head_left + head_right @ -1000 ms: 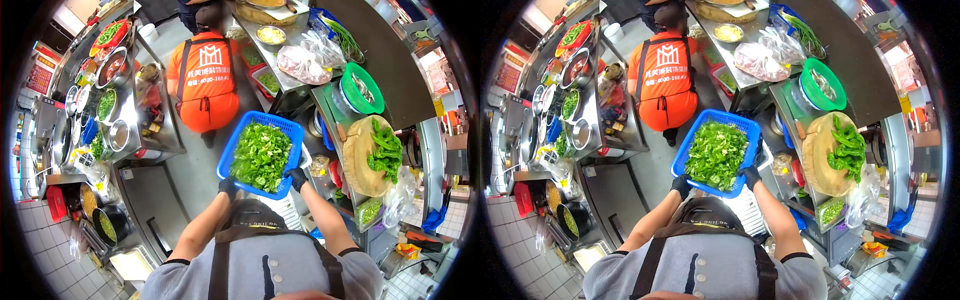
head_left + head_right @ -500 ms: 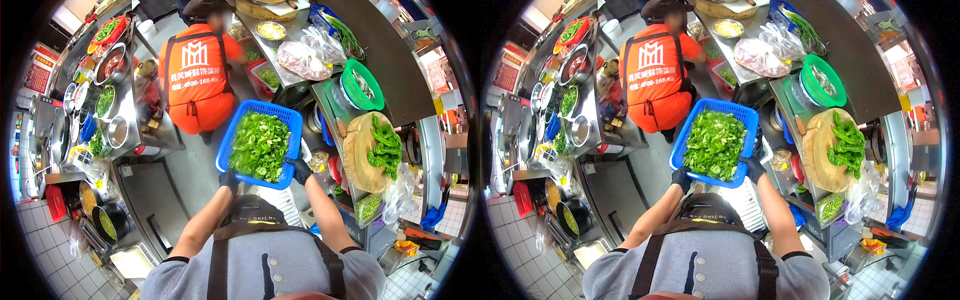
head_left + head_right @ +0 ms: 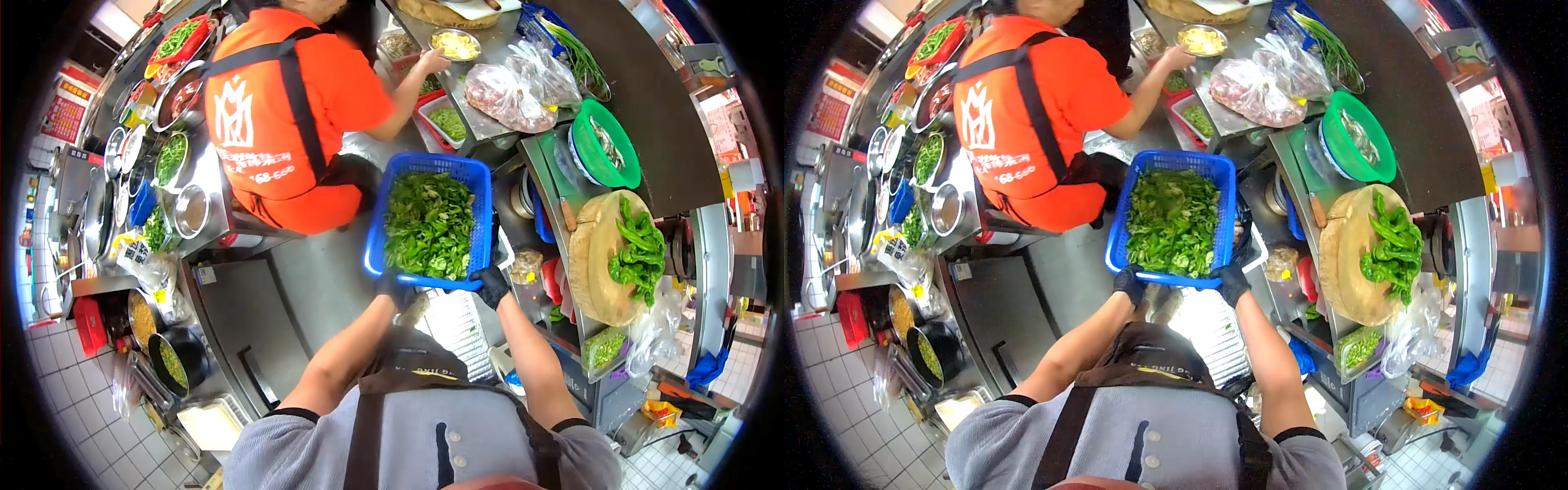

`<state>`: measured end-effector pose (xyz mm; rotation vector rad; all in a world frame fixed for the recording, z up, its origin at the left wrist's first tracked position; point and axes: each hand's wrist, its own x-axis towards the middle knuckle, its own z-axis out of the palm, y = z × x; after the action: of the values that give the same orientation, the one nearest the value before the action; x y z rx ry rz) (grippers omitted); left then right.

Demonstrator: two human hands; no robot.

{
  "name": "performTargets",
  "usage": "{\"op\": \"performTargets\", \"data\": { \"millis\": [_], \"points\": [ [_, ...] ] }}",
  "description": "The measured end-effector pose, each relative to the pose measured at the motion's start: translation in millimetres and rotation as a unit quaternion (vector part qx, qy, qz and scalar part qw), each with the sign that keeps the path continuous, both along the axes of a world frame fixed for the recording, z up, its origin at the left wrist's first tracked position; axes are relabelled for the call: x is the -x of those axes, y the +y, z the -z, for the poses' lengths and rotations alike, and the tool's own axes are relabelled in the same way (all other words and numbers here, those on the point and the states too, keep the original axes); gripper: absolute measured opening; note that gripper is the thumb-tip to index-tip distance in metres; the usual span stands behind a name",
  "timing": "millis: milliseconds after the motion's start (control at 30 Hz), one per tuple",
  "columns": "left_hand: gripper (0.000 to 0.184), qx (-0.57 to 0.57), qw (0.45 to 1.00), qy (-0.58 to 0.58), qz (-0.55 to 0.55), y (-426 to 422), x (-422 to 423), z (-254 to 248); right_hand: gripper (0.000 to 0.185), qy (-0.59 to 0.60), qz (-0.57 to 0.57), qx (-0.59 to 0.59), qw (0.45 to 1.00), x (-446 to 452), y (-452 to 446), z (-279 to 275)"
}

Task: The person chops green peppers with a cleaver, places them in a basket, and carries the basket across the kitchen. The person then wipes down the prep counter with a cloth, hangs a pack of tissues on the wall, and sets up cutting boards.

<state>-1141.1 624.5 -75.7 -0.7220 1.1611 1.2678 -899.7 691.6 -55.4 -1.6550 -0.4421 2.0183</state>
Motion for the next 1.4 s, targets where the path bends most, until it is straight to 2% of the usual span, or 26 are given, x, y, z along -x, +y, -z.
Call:
{"op": "performTargets", "data": {
  "millis": [67, 200, 333, 433, 467, 533, 567, 600, 633, 667, 700, 767, 833, 933, 1000, 1033, 1100, 1133, 1167, 1200, 1233, 1267, 1300, 1333, 1367, 1400],
  "points": [
    [0.007, 0.01, 1.0, -0.026, -0.003, 15.0, -11.2, -66.4, 0.027, 0.015, -0.004, 0.004, 1.0, -1.7, 2.8, -7.1],
    [0.005, 0.006, 1.0, -0.01, -0.015, 13.2, -7.6, -59.2, 0.045, 0.004, -0.039, 0.002, 0.999, 6.2, 11.8, -8.4],
    [0.006, 0.018, 1.0, 0.021, -0.015, 13.9, -10.0, -27.7, 0.047, 0.005, -0.046, -0.066, 0.997, -2.1, 21.0, 33.8],
    [0.006, -0.042, 0.992, 0.108, 0.047, 3.8, -1.0, 25.6, 0.019, -0.032, -0.037, -0.085, 0.995, 3.1, 29.3, 55.8],
    [0.006, -0.088, 0.977, 0.161, 0.105, -9.1, 4.0, 66.9, 0.018, -0.034, -0.055, -0.088, 0.994, 3.7, 31.6, 59.5],
    [0.006, -0.085, 0.981, 0.149, 0.093, -16.7, -4.9, 64.1, 0.015, -0.037, -0.091, -0.085, 0.992, -3.7, 31.4, 66.9],
    [0.005, -0.042, 0.995, 0.083, 0.02, -5.4, -8.8, 17.4, 0.014, -0.049, -0.101, -0.073, 0.991, -2.4, 31.9, 61.7],
    [0.004, -0.001, 0.998, 0.017, -0.054, 7.3, -9.9, -8.8, 0.013, -0.061, -0.112, -0.063, 0.99, 2.4, 38.1, 46.2],
    [0.004, 0.003, 0.997, 0.018, -0.069, 10.9, -9.9, -4.9, 0.012, -0.073, -0.124, -0.053, 0.988, 4.8, 42.8, 39.4],
    [0.004, 0.008, 0.996, 0.018, -0.084, 13.2, -9.5, -0.2, 0.013, -0.063, -0.107, -0.063, 0.99, 1.7, 46.2, 63.5],
    [0.004, 0.016, 0.995, 0.017, -0.098, 13.1, -10.0, 4.7, 0.013, -0.06, -0.104, -0.035, 0.992, 3.1, 51.0, 62.1],
    [0.002, 0.007, 0.998, 0.043, -0.048, 23.7, -16.7, -51.0, 0.013, -0.058, -0.1, 0.024, 0.993, 9.5, 65.8, 37.8],
    [0.004, 0.037, 0.989, 0.014, -0.14, 43.2, -19.1, -74.8, 0.01, -0.071, -0.132, -0.009, 0.989, 17.5, 80.1, 19.6],
    [0.008, 0.056, 0.985, 0.056, -0.155, 32.3, -20.4, 6.6, 0.009, -0.05, -0.138, -0.011, 0.989, 10.9, 94.2, 17.8],
    [0.007, 0.08, 0.982, 0.046, -0.163, 31.9, -31.4, -8.0, 0.013, -0.038, -0.145, 0.003, 0.989, 0.3, 111.6, 18.6],
    [0.008, 0.089, 0.981, 0.039, -0.166, 37.4, -37.5, -19.2, 0.023, -0.062, -0.195, -0.047, 0.978, -4.2, 119.1, 11.8],
    [0.012, 0.103, 0.98, 0.028, -0.169, 48.4, -49.8, -36.9, 0.024, -0.09, -0.212, -0.08, 0.97, -13.4, 123.8, 1.2],
    [0.01, 0.073, 0.984, 0.013, -0.163, 42.2, -56.2, -14.7, 0.027, -0.092, -0.235, -0.059, 0.966, -20.4, 124.4, -13.2],
    [0.007, 0.055, 0.988, 0.001, -0.145, 39.8, -60.2, -9.4, 0.031, -0.087, -0.196, -0.061, 0.975, -8.5, 116.8, -56.3],
    [0.007, 0.049, 0.99, -0.012, -0.128, 38.9, -58.0, -16.4, 0.033, -0.091, -0.17, -0.061, 0.979, -22.2, 114.5, -37.3],
    [0.007, 0.046, 0.992, -0.026, -0.111, 36.6, -61.1, -25.6, 0.035, -0.083, -0.166, -0.087, 0.979, -28.9, 106.1, -46.4],
    [0.008, 0.01, 0.996, -0.04, -0.076, 32.8, -59.7, -31.1, 0.034, -0.076, -0.131, -0.099, 0.983, -24.0, 96.4, -68.4],
    [0.01, -0.025, 0.998, -0.054, -0.038, 25.2, -55.9, -34.4, 0.027, -0.069, -0.118, -0.091, 0.986, -30.8, 87.2, -64.9],
    [0.008, -0.026, 0.997, -0.077, -0.017, 16.4, -57.6, -14.8, 0.023, -0.105, -0.148, -0.1, 0.978, -40.1, 78.4, -67.4],
    [0.014, -0.029, 0.995, -0.099, 0.005, 7.4, -59.6, 5.6, 0.018, -0.139, -0.179, -0.11, 0.968, -44.0, 76.0, -70.7],
    [0.018, 0.004, 0.996, -0.089, 0.014, 11.2, -55.8, -17.0, 0.017, -0.125, -0.155, -0.105, 0.974, -39.7, 77.9, -79.1]
  ]
}}
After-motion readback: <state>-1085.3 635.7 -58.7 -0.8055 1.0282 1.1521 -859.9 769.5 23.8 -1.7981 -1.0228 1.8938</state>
